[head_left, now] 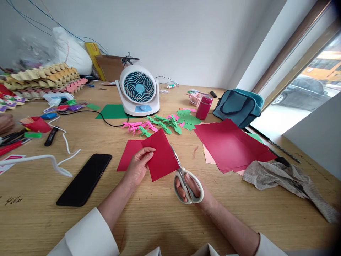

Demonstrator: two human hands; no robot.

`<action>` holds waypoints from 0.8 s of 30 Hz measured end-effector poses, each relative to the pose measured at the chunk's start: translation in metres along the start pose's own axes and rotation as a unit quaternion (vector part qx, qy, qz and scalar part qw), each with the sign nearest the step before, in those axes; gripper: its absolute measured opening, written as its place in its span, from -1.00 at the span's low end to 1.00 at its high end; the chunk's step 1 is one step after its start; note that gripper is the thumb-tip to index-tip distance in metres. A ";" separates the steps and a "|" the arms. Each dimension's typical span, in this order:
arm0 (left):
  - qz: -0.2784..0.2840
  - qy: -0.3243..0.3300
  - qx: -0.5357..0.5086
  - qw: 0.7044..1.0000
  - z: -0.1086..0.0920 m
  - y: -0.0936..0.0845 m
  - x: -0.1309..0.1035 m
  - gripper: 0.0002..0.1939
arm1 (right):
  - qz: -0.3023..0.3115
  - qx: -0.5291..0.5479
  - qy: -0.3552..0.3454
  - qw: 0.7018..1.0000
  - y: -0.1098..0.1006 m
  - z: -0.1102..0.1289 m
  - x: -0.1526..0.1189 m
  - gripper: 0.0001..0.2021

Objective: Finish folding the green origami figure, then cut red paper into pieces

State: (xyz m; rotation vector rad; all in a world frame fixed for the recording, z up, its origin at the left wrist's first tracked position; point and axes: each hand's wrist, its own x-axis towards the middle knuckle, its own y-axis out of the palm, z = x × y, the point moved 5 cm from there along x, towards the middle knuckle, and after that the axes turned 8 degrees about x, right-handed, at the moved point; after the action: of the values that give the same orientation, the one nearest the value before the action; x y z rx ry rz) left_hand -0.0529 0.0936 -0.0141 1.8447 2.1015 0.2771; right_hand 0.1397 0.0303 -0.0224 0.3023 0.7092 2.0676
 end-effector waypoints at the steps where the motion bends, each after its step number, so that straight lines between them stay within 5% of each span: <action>1: 0.006 0.002 0.010 1.000 0.001 0.000 0.000 -0.66 | 0.000 0.002 -0.001 1.000 0.001 0.000 0.000 -0.51; 14: 0.045 0.010 0.070 0.996 0.001 0.003 -0.001 -0.73 | 0.015 0.009 0.008 1.000 -0.011 -0.013 0.005 -0.50; 24: 0.044 0.005 0.071 0.996 0.003 0.004 -0.001 -0.70 | -0.022 -0.019 -0.025 0.999 0.000 0.002 0.002 -0.49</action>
State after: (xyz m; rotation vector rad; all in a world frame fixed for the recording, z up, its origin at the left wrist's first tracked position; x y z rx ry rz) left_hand -0.0480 0.0931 -0.0154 2.0241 2.0977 0.1608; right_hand 0.1395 0.0322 -0.0209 0.3140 0.6398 2.0228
